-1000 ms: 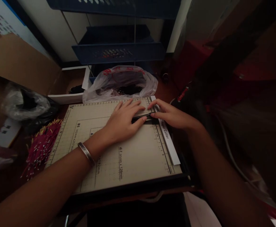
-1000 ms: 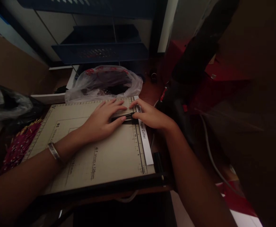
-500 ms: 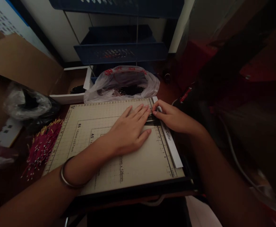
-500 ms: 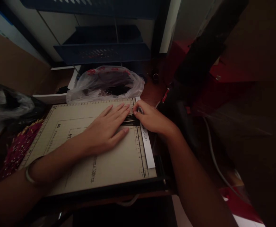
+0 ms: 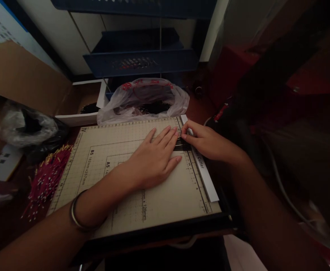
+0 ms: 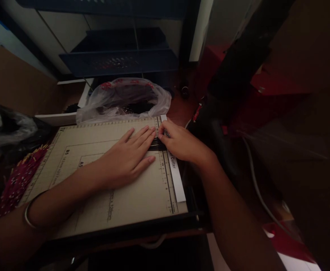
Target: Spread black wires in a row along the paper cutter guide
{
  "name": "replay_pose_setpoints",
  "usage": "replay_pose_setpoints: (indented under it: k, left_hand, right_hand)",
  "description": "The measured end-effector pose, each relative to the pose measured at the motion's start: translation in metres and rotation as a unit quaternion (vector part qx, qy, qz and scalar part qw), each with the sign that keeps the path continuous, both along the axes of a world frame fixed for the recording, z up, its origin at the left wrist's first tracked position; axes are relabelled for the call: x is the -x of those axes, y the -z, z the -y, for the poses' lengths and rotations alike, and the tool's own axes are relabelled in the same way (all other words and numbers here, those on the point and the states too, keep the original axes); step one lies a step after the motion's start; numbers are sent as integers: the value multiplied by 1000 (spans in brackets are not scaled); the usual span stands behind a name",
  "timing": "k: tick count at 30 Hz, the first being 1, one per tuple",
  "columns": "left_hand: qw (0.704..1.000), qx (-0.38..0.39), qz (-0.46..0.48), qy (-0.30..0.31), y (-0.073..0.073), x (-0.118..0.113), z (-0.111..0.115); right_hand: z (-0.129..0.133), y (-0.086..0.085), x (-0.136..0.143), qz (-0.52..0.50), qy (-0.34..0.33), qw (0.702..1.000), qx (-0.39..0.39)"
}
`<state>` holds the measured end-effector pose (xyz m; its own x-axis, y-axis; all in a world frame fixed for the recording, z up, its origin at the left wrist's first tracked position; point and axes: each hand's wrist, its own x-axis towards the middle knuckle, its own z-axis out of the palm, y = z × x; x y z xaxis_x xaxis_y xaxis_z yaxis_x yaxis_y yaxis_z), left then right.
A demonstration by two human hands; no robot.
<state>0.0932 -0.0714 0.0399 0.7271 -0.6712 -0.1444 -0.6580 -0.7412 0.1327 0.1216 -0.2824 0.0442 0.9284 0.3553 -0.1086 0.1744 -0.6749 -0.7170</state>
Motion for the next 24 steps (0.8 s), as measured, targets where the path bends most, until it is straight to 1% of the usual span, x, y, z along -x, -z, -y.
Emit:
replay_pose_setpoints:
  k: [2,6,8,10,14,18,21,24]
  left_hand:
    - [1000,10,19,2,2,1,-1]
    - [992,48,113,20,4,3,-3]
    - [987,62,144,38,4,4,-3]
    - [985,67,150,54,4,4,-4]
    - [987,67,132,58,3,4,-5]
    - [993,67,85,55,2,3,-7]
    - [994,70,50,66,1,3,-8]
    - [994,67,36,82,1,4,-7]
  right_hand:
    - [1,5,-2,17,25,999,-34]
    - [0,19,-10,64,123,979,-152]
    - [-2,23,-13,61,146,968,-195]
    - [-3,25,-14,54,152,963,-216]
    - [-6,24,-14,47,148,963,-221]
    - [-8,19,-11,38,150,969,-194]
    - [-8,16,-10,38,150,971,-184]
    - [-6,17,-10,42,147,972,-181]
